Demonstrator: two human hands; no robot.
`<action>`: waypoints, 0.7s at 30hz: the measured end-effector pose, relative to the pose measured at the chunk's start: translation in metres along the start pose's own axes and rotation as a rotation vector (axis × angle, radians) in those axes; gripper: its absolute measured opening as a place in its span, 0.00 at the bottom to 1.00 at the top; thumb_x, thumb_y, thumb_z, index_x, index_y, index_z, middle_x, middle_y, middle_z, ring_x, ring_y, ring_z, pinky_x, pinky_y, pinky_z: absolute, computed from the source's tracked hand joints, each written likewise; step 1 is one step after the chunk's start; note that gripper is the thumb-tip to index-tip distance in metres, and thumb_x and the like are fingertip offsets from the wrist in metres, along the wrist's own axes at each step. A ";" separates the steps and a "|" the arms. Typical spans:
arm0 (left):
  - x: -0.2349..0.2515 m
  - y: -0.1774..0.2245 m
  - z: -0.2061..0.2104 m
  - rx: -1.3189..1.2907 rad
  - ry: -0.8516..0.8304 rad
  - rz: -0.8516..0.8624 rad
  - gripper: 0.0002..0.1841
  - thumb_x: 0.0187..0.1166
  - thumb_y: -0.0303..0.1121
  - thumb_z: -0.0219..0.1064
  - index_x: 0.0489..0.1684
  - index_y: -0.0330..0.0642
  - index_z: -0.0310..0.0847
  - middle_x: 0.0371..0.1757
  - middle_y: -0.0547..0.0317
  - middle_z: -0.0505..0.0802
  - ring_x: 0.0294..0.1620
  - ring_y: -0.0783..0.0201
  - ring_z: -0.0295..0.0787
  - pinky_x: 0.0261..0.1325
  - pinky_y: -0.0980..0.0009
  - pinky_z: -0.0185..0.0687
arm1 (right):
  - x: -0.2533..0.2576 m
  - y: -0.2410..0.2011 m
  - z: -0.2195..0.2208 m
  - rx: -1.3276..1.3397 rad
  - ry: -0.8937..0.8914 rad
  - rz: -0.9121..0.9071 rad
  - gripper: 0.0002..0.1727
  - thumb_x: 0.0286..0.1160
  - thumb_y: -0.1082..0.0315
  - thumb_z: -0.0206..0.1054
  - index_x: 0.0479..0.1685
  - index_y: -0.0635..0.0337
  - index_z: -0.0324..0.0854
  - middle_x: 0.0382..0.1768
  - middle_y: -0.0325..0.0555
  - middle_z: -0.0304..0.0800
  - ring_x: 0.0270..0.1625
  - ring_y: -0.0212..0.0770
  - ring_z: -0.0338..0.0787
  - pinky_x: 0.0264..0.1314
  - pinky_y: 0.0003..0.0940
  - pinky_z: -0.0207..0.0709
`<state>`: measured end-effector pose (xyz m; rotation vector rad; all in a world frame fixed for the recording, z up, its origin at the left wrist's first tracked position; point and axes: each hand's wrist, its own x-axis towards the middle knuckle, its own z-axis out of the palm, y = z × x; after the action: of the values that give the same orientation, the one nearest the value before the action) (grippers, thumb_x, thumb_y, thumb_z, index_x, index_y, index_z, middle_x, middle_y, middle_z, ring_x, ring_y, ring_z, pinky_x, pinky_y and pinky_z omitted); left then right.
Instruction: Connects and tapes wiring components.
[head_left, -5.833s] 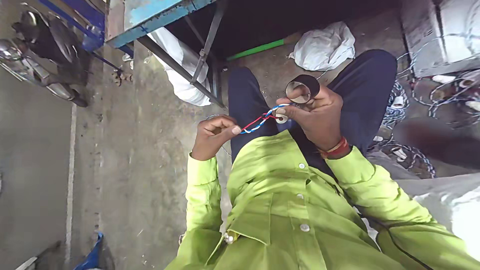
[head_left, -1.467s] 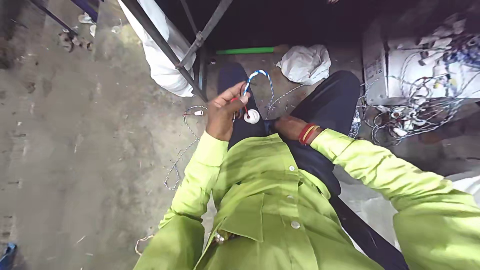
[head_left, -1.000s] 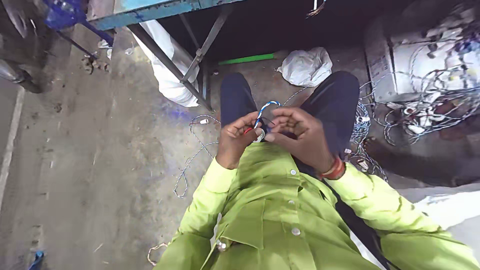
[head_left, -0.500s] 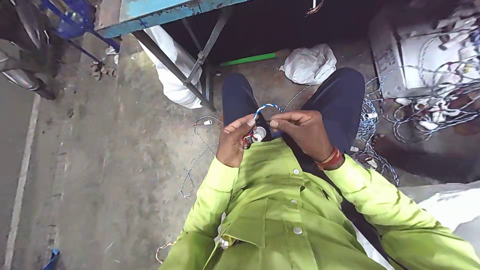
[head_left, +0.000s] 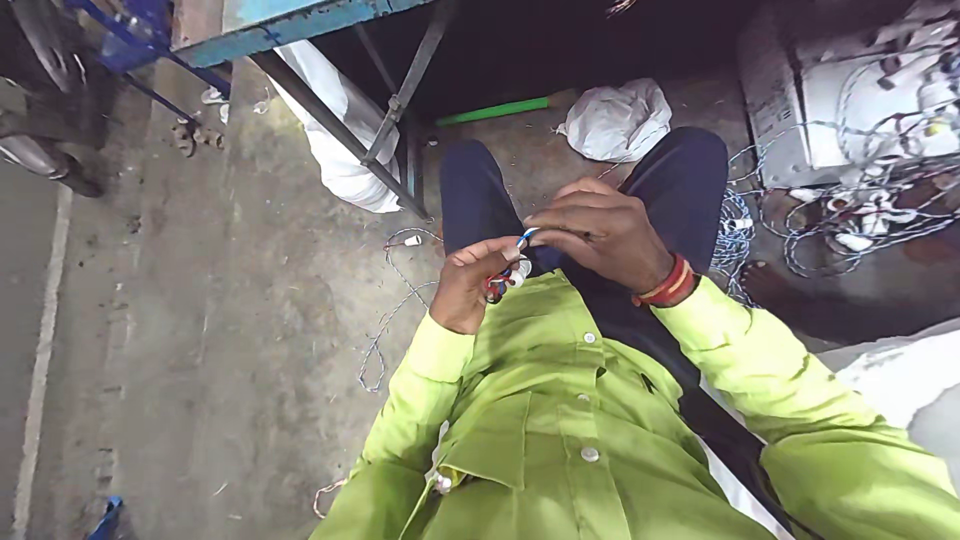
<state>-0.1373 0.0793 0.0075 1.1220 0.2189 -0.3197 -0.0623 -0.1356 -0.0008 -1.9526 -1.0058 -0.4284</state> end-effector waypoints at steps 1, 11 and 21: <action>0.000 0.000 -0.001 -0.043 -0.015 -0.030 0.10 0.84 0.31 0.65 0.51 0.38 0.92 0.35 0.58 0.93 0.23 0.76 0.83 0.22 0.83 0.77 | 0.000 -0.001 0.001 -0.024 0.008 -0.021 0.09 0.77 0.64 0.74 0.46 0.58 0.96 0.44 0.45 0.97 0.54 0.45 0.91 0.63 0.40 0.80; 0.001 -0.001 -0.014 0.096 -0.185 -0.108 0.08 0.79 0.23 0.66 0.41 0.39 0.95 0.35 0.60 0.96 0.29 0.76 0.89 0.34 0.80 0.86 | 0.014 0.015 -0.019 -0.057 -0.424 -0.349 0.14 0.87 0.67 0.59 0.47 0.62 0.90 0.32 0.48 0.90 0.41 0.48 0.88 0.47 0.38 0.81; 0.015 0.011 -0.018 0.585 -0.283 0.233 0.04 0.68 0.20 0.77 0.36 0.31 0.92 0.34 0.58 0.94 0.28 0.76 0.86 0.33 0.79 0.83 | 0.009 0.006 -0.015 0.428 -0.611 0.425 0.17 0.84 0.61 0.61 0.24 0.51 0.88 0.16 0.24 0.80 0.19 0.19 0.73 0.21 0.20 0.64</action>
<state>-0.1196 0.0982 0.0040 1.6432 -0.2751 -0.3397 -0.0506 -0.1453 0.0094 -1.8520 -0.9073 0.6107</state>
